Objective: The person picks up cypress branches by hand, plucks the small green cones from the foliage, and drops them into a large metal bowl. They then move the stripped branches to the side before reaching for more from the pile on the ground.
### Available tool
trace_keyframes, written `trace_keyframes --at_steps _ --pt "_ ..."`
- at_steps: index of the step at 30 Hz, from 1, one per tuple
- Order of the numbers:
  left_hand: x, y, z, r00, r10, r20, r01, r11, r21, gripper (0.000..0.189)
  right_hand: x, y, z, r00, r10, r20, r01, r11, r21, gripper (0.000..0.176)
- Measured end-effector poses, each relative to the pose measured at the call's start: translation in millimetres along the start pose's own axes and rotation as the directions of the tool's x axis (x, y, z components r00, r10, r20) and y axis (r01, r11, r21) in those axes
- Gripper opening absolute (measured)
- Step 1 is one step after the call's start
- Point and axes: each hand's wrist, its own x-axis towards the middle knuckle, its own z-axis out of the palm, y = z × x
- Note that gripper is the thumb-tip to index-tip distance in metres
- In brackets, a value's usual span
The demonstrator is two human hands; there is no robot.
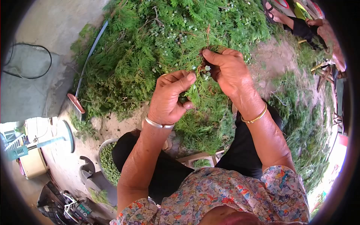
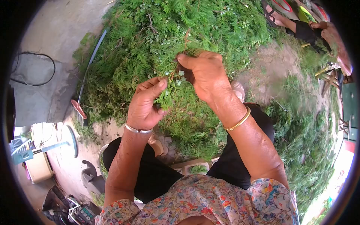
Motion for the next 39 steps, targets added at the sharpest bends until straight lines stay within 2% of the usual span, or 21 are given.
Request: trace_keyframes --at_steps 2,3,5,6,8,12,14,15,17,19,22,24,25,27,28,32,33,34,35,37,39 --pt "0.2 -0.4 -0.9 0.995 0.046 -0.084 -0.042 0.998 0.04 0.008 -1.2 -1.5 2.1 1.0 0.007 0.01 -0.007 0.998 0.055 0.008" --pt "2.6 -3.9 3.8 0.996 0.044 -0.075 -0.042 0.999 0.028 0.008 -1.0 -6.0 -1.7 1.0 0.002 0.005 -0.002 0.999 0.042 0.008" --pt "-0.4 0.5 11.2 0.977 0.006 -0.215 -0.003 1.0 0.017 0.008 -0.9 -8.9 -0.2 0.996 0.075 -0.055 -0.077 0.997 -0.021 0.007" --pt "-0.7 1.9 12.1 0.977 0.01 -0.211 -0.007 1.0 0.019 0.008 -0.1 -8.2 -0.1 0.996 0.07 -0.052 -0.071 0.997 -0.021 0.007" --pt "-2.1 2.7 12.8 0.985 -0.014 -0.172 0.015 1.0 0.005 0.007 0.0 -6.2 -0.9 0.999 -0.008 -0.047 0.005 0.998 -0.069 0.007" --pt "-2.3 -1.6 -3.6 0.994 -0.025 -0.107 0.019 0.998 -0.055 0.006 2.2 -9.1 2.8 0.999 -0.007 -0.04 0.005 0.999 -0.04 0.008" --pt "-8.6 0.0 -12.2 0.977 -0.097 0.191 0.146 0.954 -0.262 0.011 13.9 -18.7 -4.1 0.958 -0.109 -0.265 0.115 0.993 0.007 0.01" --pt "-8.3 0.3 -11.7 0.976 -0.099 0.196 0.149 0.954 -0.26 0.011 13.3 -19.9 -6.1 0.957 -0.113 -0.267 0.119 0.993 0.006 0.01" --pt "-10.0 2.1 -11.3 0.955 -0.016 0.296 0.144 0.898 -0.416 0.016 11.3 -18.9 -6.2 0.973 -0.158 -0.166 0.155 0.987 -0.03 0.011" --pt "-11.0 3.6 -11.6 0.951 0.039 0.307 0.097 0.904 -0.417 0.02 10.8 -16.5 -7.0 0.981 -0.119 -0.15 0.109 0.991 -0.071 0.01" --pt "-17.1 8.2 -2.1 0.978 0.004 0.208 0.078 0.919 -0.387 0.021 7.8 -16.6 -4.2 0.988 -0.091 -0.123 0.077 0.991 -0.11 0.01" --pt "-22.0 6.1 1.7 0.996 0.027 0.088 -0.002 0.963 -0.268 0.016 6.5 -15.8 -2.3 0.99 -0.098 -0.102 0.087 0.991 -0.106 0.01" --pt "-22.7 5.8 4.3 0.996 0.026 0.088 -0.002 0.964 -0.268 0.016 6.3 -14.5 -2.1 0.991 -0.104 -0.081 0.094 0.988 -0.119 0.01" --pt "-24.0 5.3 11.3 0.98 0.197 -0.041 -0.19 0.973 0.131 0.01 5.1 -12.9 -0.3 0.992 -0.107 -0.059 0.099 0.986 -0.131 0.01" --pt "-24.6 5.9 18.7 0.963 0.242 -0.121 -0.217 0.957 0.192 0.008 4.2 -12.6 1.6 0.991 -0.126 -0.051 0.116 0.979 -0.167 0.01" --pt "-20.4 3.8 22.4 0.942 0.318 -0.103 -0.281 0.92 0.273 0.007 3.8 -6.6 5.3 0.992 -0.118 -0.04 0.102 0.951 -0.294 0.011" --pt "-17.7 1.8 21.6 0.927 0.357 -0.111 -0.29 0.874 0.389 0.008 3.1 -5.2 6.5 0.993 -0.115 -0.039 0.099 0.951 -0.294 0.011" --pt "-15.4 -0.4 20.6 0.911 0.396 -0.114 -0.291 0.815 0.502 0.009 1.5 -3.9 7.8 0.996 -0.07 -0.047 0.056 0.964 -0.259 0.011" --pt "-12.3 -3.4 18.7 0.911 0.396 -0.118 -0.289 0.815 0.502 0.009 0.3 -2.7 8.7 0.998 -0.024 -0.054 0.011 0.975 -0.223 0.011" --pt "-7.1 -8.3 15.2 0.853 0.511 -0.108 -0.324 0.681 0.657 0.012 -0.8 -1.8 8.9 0.998 0.041 -0.049 -0.049 0.981 -0.187 0.011" --pt "-9.1 -5.5 15.1 0.878 0.455 -0.146 -0.269 0.724 0.635 0.013 -1.2 -1.6 9.0 0.994 0.102 -0.044 -0.107 0.983 -0.15 0.012"
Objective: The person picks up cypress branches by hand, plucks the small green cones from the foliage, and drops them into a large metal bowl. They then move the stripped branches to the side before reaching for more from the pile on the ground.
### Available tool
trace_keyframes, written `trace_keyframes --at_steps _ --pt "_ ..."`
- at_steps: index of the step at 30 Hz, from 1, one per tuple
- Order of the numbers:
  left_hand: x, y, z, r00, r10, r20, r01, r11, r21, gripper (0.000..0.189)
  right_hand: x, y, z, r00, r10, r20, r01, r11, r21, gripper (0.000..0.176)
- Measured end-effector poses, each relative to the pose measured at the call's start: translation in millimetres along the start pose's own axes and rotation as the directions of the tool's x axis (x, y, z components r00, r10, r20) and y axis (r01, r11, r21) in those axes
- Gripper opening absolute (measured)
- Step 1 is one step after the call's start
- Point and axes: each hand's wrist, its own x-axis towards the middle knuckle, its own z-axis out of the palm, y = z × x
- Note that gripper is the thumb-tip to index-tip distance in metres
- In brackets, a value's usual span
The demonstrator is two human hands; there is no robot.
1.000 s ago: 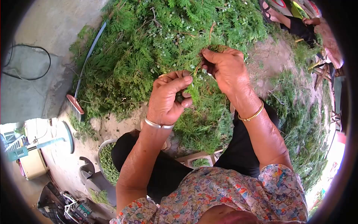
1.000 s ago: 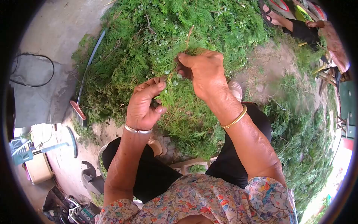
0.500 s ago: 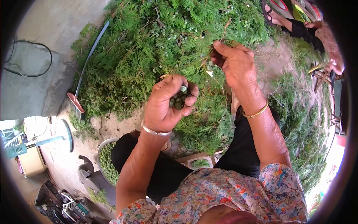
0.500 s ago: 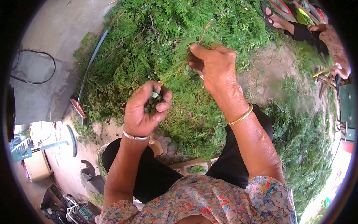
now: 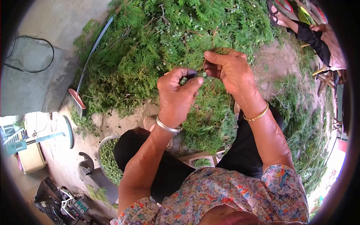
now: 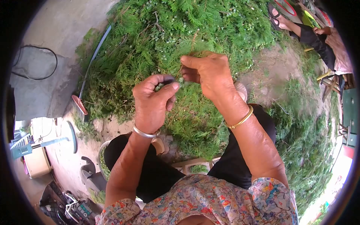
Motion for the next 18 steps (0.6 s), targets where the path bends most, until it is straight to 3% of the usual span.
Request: trace_keyframes --at_steps 3,5,7,8,12,14,16,17,18 --pt "0.6 1.1 -6.8 0.993 -0.115 0.036 0.117 0.991 -0.067 0.013 -0.7 0.3 -0.4 0.994 0.094 0.06 -0.096 0.995 0.034 0.015" --pt "1.5 0.7 -10.3 0.986 -0.158 0.061 0.164 0.979 -0.118 0.012 -2.2 -4.1 -1.1 0.983 0.121 0.135 -0.111 0.991 -0.076 0.015" --pt "2.8 0.5 -11.9 0.952 -0.271 0.145 0.306 0.886 -0.35 0.01 -4.3 -8.9 -2.1 0.982 0.09 0.167 -0.062 0.985 -0.164 0.015" --pt "2.7 0.5 -11.1 0.951 -0.271 0.147 0.307 0.885 -0.35 0.01 -4.7 -10.0 -2.6 0.977 0.063 0.206 -0.009 0.968 -0.249 0.015" --pt "1.8 1.7 -6.9 0.949 -0.28 0.143 0.314 0.842 -0.438 0.007 -3.6 -5.3 -2.1 0.989 -0.004 0.145 0.04 0.968 -0.247 0.015" --pt "0.3 2.1 -4.7 0.952 -0.277 0.13 0.306 0.844 -0.44 0.008 -3.7 -3.1 -1.9 0.996 -0.027 0.083 0.038 0.991 -0.125 0.014" --pt "-0.9 2.1 -2.4 0.992 -0.11 0.067 0.108 0.994 0.034 0.01 -4.5 1.4 -0.4 0.999 -0.014 0.051 0.017 0.998 -0.061 0.014" --pt "-0.3 -2.6 -0.9 0.991 -0.112 0.066 0.11 0.993 0.036 0.01 -4.8 2.9 0.2 1.0 0.002 0.02 -0.002 1.0 0.001 0.014" --pt "1.0 -9.3 1.1 1.0 -0.005 0.027 0.001 0.988 0.152 0.01 -4.9 3.3 0.5 1.0 0.004 0.02 -0.004 1.0 0.001 0.014"
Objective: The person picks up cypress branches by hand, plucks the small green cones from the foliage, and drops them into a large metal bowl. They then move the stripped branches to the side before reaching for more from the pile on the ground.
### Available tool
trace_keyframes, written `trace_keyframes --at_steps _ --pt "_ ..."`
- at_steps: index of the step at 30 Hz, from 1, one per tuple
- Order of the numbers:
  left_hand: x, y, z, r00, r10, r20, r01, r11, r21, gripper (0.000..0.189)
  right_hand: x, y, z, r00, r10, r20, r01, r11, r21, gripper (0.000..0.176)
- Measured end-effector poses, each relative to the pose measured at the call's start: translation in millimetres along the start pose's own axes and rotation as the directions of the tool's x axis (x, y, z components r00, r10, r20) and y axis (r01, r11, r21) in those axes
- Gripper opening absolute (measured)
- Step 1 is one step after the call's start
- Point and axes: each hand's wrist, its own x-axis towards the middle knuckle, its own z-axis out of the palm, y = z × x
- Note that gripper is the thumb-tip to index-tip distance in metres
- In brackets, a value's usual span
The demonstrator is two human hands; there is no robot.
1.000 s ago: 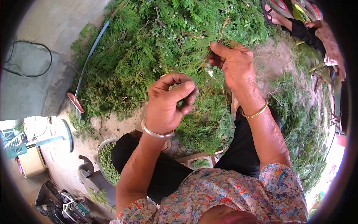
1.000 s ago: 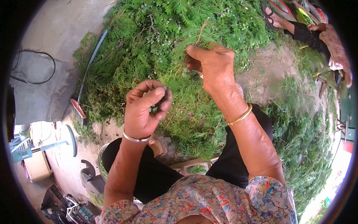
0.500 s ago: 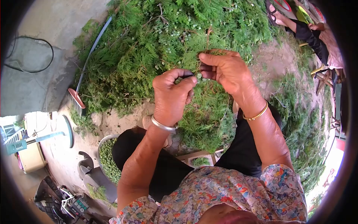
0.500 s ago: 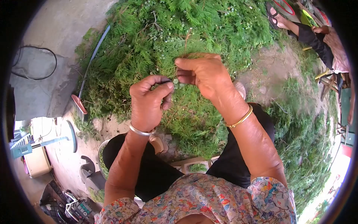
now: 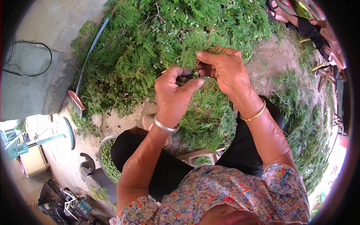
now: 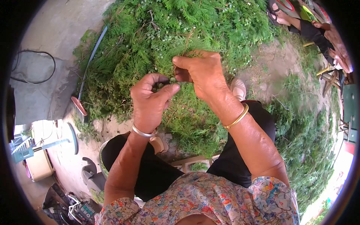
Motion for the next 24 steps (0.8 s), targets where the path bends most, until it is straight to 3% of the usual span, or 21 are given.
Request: trace_keyframes --at_steps 1,2,4,5,7,8,10,11,17,20,23,24 --pt "0.6 -3.8 1.4 0.993 0.105 -0.044 -0.099 0.988 0.122 0.011 -0.2 0.3 0.3 0.999 0.018 0.03 -0.018 1.0 0.001 0.014" --pt "0.4 -4.5 0.5 0.994 0.103 -0.046 -0.097 0.988 0.123 0.011 -0.3 0.3 0.8 0.998 0.035 0.06 -0.036 0.999 0.003 0.015" --pt "0.3 3.5 -2.1 0.992 -0.128 0.007 0.126 0.968 -0.215 0.01 0.9 -2.2 -1.0 0.994 0.042 0.098 -0.038 0.998 -0.045 0.015" --pt "1.4 4.2 -4.3 0.992 -0.129 0.006 0.127 0.968 -0.214 0.01 1.1 -4.0 -1.6 0.99 0.047 0.134 -0.035 0.995 -0.093 0.015" --pt "4.0 5.1 -10.4 0.961 -0.231 0.154 0.278 0.797 -0.536 0.005 -2.0 -11.7 0.4 0.985 0.054 0.164 -0.02 0.98 -0.198 0.015" --pt "4.8 4.1 -14.0 0.961 -0.231 0.155 0.278 0.798 -0.535 0.005 -3.0 -13.8 1.0 0.979 0.063 0.193 -0.003 0.954 -0.301 0.016" --pt "5.6 0.9 -19.4 0.934 -0.257 0.25 0.358 0.676 -0.644 0.002 0.2 -12.5 -2.7 0.962 0.045 0.269 0.043 0.948 -0.315 0.017" --pt "5.4 1.6 -19.4 0.934 -0.256 0.249 0.358 0.675 -0.645 0.002 1.3 -11.9 -3.9 0.938 0.029 0.345 0.09 0.941 -0.326 0.018" --pt "3.4 1.9 -18.6 0.933 -0.255 0.253 0.359 0.639 -0.681 0.005 -3.3 -12.2 1.6 0.92 0.022 0.39 0.163 0.886 -0.435 0.018" --pt "0.9 1.5 -15.7 0.948 -0.252 0.195 0.318 0.704 -0.635 0.009 -5.1 -10.9 7.0 0.956 0.032 0.29 0.095 0.906 -0.412 0.016" --pt "-1.8 7.2 -10.2 0.967 -0.202 0.153 0.253 0.73 -0.635 0.013 -0.2 -2.1 4.7 0.96 -0.027 0.277 0.142 0.903 -0.405 0.016" --pt "-2.3 9.1 -6.5 0.982 -0.172 0.082 0.188 0.81 -0.556 0.016 -0.2 -0.5 5.6 0.96 -0.026 0.279 0.142 0.903 -0.405 0.016"
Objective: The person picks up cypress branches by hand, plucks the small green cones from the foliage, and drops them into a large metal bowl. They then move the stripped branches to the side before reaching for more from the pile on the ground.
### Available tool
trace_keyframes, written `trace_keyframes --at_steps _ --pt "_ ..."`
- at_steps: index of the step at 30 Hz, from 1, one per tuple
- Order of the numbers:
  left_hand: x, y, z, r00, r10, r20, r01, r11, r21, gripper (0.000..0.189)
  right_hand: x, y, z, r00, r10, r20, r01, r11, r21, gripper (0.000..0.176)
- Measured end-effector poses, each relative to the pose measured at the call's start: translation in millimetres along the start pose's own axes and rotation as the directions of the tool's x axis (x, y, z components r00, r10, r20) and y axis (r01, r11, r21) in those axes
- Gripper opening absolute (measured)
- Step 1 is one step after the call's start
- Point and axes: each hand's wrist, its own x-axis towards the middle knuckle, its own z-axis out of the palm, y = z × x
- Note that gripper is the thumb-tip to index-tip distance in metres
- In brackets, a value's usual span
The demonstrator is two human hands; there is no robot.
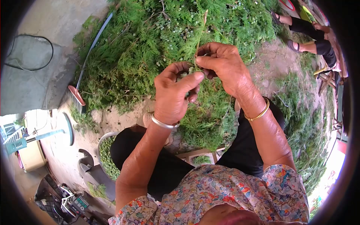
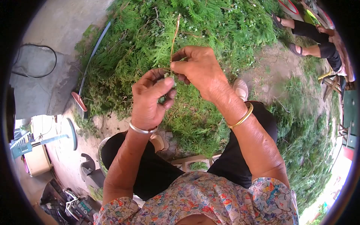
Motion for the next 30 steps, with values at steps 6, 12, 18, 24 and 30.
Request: trace_keyframes --at_steps 6,12,18,24,30 --pt "2.5 -9.1 3.7 0.983 0.18 -0.049 -0.153 0.93 0.335 0.015 1.0 4.0 7.5 0.998 0.007 -0.055 -0.005 1.0 0.028 0.018" --pt "1.1 -7.0 2.5 0.993 0.108 -0.051 -0.096 0.975 0.202 0.009 -1.9 -1.8 6.2 0.997 -0.08 -0.009 0.079 0.996 -0.04 0.012" --pt "-8.1 5.7 -2.7 0.993 -0.03 0.118 0.047 0.989 -0.14 0.015 9.7 -0.6 -14.7 0.934 -0.064 -0.35 0.142 0.969 0.201 0.01" --pt "5.6 11.9 -29.5 0.932 -0.138 0.335 0.351 0.579 -0.736 0.023 12.0 5.1 -21.8 0.971 -0.007 -0.237 0.13 0.852 0.507 0.006" --pt "6.8 17.4 -30.6 0.976 -0.026 0.217 0.194 0.56 -0.806 0.042 6.1 1.0 -19.0 0.977 0.064 -0.204 0.024 0.917 0.398 0.009"
